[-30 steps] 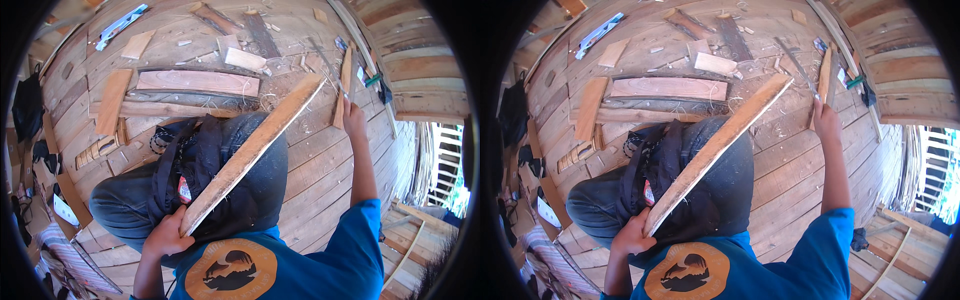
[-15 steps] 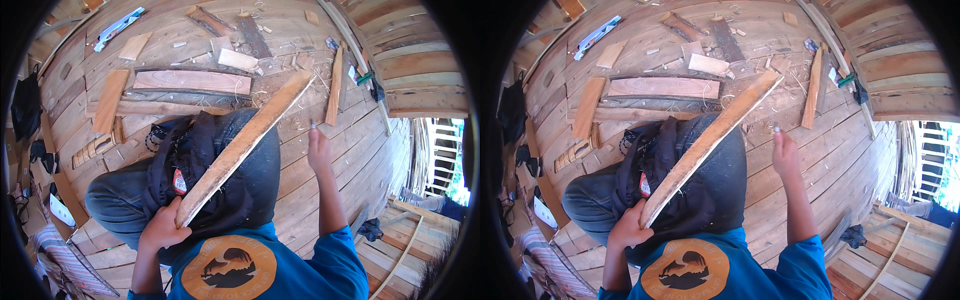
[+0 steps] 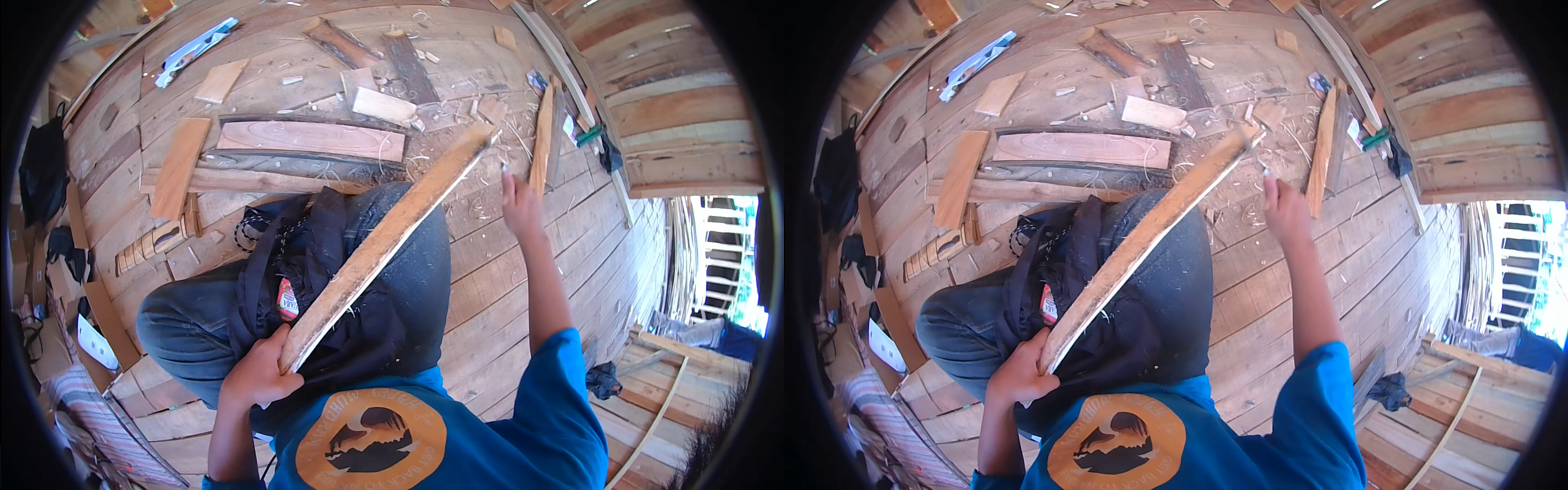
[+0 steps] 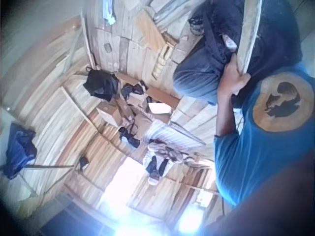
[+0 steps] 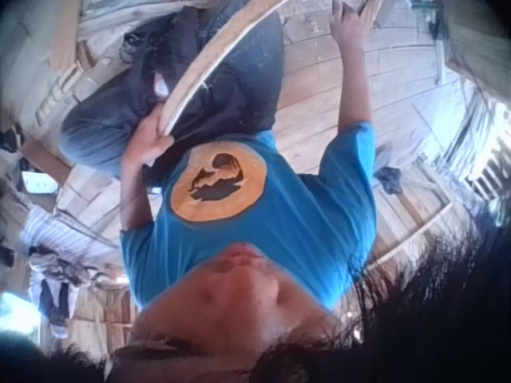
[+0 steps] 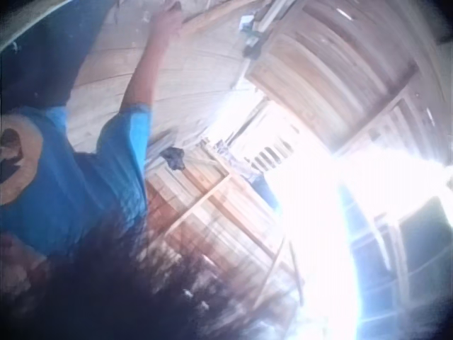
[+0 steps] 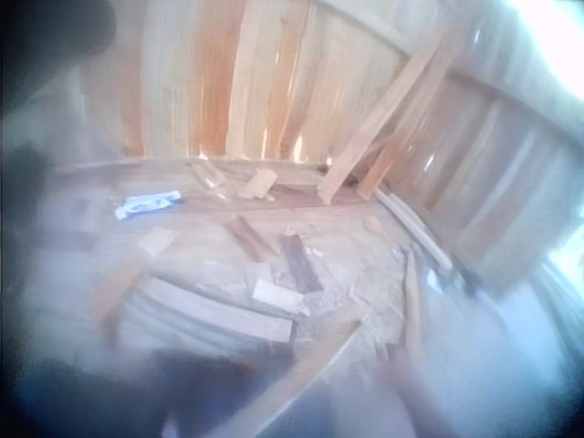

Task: The person saws a wooden board by hand while sitting on a wooden floor and holding the board between their legs.

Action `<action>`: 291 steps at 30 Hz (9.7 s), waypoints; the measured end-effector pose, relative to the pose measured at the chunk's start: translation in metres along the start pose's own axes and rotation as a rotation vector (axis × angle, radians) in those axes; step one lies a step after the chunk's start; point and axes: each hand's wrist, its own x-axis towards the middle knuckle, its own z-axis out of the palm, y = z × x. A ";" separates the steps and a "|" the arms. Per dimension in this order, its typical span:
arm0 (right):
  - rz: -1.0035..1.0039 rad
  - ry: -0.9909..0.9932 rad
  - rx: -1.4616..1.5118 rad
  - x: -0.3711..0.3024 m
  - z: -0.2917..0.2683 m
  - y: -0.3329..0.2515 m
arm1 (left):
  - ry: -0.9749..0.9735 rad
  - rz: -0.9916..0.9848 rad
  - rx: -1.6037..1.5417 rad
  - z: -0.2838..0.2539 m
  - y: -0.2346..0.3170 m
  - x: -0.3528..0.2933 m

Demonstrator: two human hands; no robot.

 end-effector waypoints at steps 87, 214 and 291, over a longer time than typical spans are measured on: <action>0.468 -0.024 0.101 -0.047 0.024 0.111 | -0.236 -0.100 -0.265 0.006 -0.016 0.008; 0.288 -0.297 -0.273 0.003 -0.078 0.027 | 0.371 0.160 0.288 0.072 -0.023 0.001; 0.053 -0.456 -0.220 -0.118 -0.022 -0.067 | 0.416 0.040 0.404 0.017 0.003 0.001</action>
